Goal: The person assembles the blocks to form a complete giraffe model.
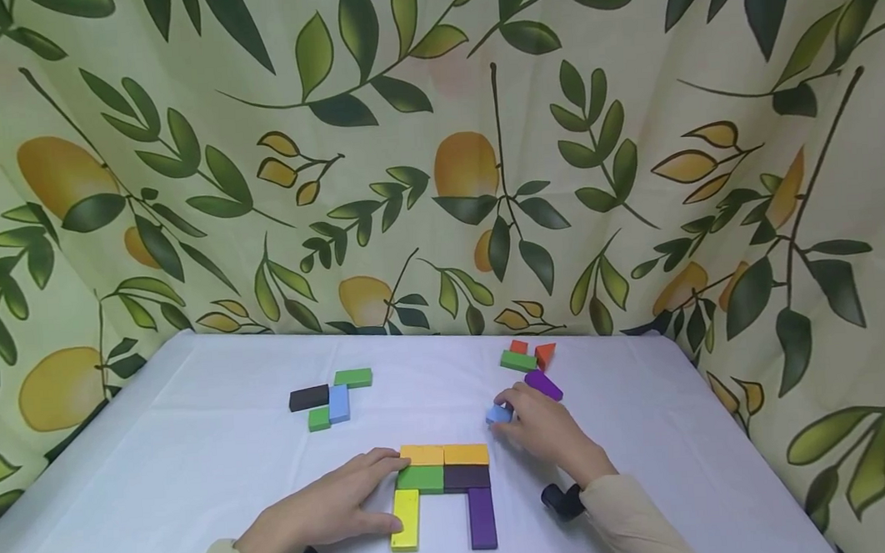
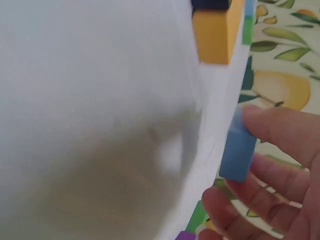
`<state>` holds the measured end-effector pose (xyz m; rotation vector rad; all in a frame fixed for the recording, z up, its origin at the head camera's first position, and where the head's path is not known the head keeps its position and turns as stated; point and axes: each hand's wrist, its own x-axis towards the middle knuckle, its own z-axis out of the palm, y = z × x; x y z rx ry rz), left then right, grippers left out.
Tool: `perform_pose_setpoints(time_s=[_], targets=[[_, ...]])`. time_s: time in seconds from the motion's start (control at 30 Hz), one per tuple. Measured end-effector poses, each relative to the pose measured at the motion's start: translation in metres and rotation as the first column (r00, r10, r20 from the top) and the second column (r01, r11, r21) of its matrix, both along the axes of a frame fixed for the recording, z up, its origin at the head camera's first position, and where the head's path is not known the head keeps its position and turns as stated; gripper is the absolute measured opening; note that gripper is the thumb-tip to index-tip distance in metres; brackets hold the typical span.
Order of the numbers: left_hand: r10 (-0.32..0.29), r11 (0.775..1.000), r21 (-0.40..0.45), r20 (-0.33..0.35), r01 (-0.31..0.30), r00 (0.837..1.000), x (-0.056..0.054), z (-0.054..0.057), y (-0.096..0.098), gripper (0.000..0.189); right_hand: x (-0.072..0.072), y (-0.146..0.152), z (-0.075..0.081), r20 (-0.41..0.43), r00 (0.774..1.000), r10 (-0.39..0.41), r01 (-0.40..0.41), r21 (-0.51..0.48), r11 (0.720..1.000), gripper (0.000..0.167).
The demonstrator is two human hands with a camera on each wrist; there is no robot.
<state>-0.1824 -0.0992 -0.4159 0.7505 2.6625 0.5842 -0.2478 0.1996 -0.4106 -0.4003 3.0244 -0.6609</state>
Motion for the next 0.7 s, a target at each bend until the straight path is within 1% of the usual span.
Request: perform_pose_setpoints(time_s=[0.2, 0.47, 0.57, 0.7], targets=[[0.006, 1.000, 0.004, -0.001, -0.006, 1.000, 0.000, 0.001, 0.001, 0.074, 0.027, -0.002, 0.002, 0.067, 0.993, -0.093, 0.096, -0.052, 0.994, 0.034], [-0.001, 1.000, 0.002, -0.009, 0.001, 1.000, 0.000, 0.001, 0.000, 0.073, 0.060, -0.006, 0.003, 0.135, 0.979, -0.151, 0.164, -0.093, 0.982, 0.034], [-0.004, 1.000, 0.002, -0.006, 0.004, 1.000, 0.000, 0.001, 0.000, 0.074, 0.069, -0.007, 0.004, 0.142, 0.977, -0.158, 0.174, -0.112, 0.978, 0.035], [-0.008, 1.000, 0.012, -0.011, 0.008, 1.000, 0.001, 0.001, -0.001, 0.074, 0.076, -0.009, 0.005, 0.152, 0.973, -0.172, 0.192, -0.126, 0.973, 0.035]])
